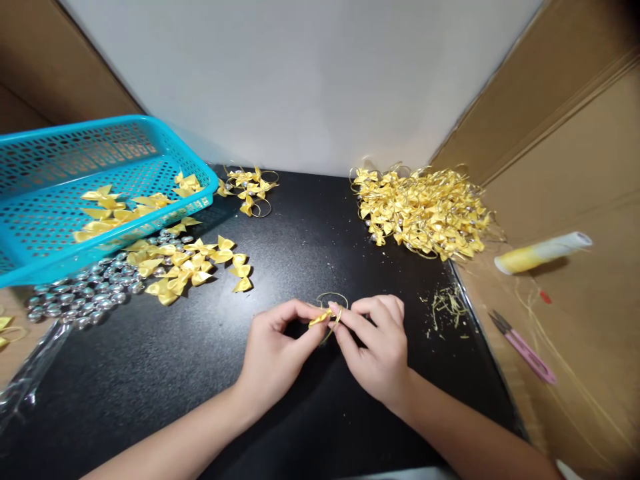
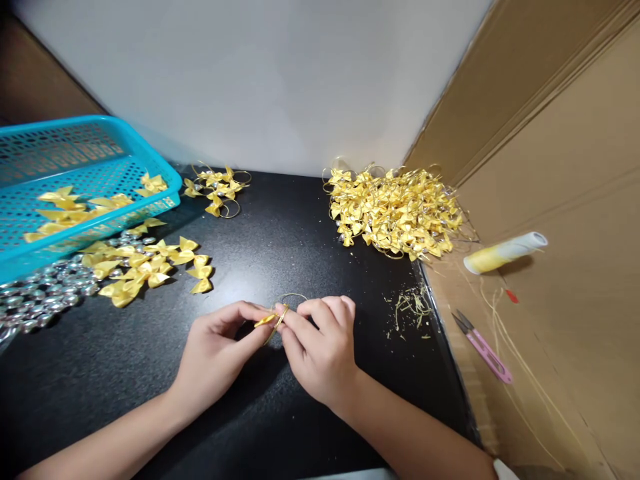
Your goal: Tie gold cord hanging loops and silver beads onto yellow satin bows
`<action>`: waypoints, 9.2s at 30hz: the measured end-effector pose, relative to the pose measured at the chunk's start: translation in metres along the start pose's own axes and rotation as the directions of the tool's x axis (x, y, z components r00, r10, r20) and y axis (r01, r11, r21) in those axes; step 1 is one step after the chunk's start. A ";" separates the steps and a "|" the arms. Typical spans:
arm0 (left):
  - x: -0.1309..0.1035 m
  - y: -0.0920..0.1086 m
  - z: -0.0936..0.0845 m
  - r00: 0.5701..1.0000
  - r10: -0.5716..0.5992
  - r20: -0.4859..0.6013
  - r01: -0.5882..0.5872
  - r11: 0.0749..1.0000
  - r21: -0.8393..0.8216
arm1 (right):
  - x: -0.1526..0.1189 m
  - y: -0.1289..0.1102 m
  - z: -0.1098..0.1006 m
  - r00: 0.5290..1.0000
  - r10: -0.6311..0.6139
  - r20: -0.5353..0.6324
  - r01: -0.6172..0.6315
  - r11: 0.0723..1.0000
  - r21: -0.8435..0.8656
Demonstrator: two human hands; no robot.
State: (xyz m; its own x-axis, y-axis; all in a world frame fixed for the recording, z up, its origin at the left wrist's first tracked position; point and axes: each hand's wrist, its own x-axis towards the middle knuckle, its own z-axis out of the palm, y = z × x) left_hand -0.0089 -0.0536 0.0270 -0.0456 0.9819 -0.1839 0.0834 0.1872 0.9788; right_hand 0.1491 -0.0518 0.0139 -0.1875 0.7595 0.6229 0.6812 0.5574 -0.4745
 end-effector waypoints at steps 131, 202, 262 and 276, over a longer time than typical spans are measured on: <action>0.041 -0.006 -0.023 0.940 -0.306 0.152 0.341 0.799 -0.495 | 0.046 0.050 -0.060 0.782 0.553 0.288 -0.304 -0.065 0.950; 0.013 0.004 -0.008 0.940 -0.235 0.246 0.275 0.951 -0.142 | 0.001 -0.005 -0.010 0.972 0.151 0.182 -0.203 0.928 0.313; 0.012 0.003 -0.006 0.977 -0.094 0.191 0.139 0.960 -0.242 | -0.008 -0.006 0.001 0.828 0.399 0.395 -0.555 0.685 0.472; 0.012 -0.002 -0.005 0.981 -0.087 0.174 0.136 0.944 -0.300 | -0.006 -0.007 0.003 0.808 0.428 0.405 -0.582 0.684 0.439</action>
State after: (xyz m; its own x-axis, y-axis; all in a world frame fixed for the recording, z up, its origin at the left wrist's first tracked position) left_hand -0.0145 -0.0425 0.0235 0.1209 0.9521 -0.2809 -0.2266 0.3019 0.9260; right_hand 0.1440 -0.0593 0.0115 -0.1465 0.9880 0.0483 0.2651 0.0863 -0.9604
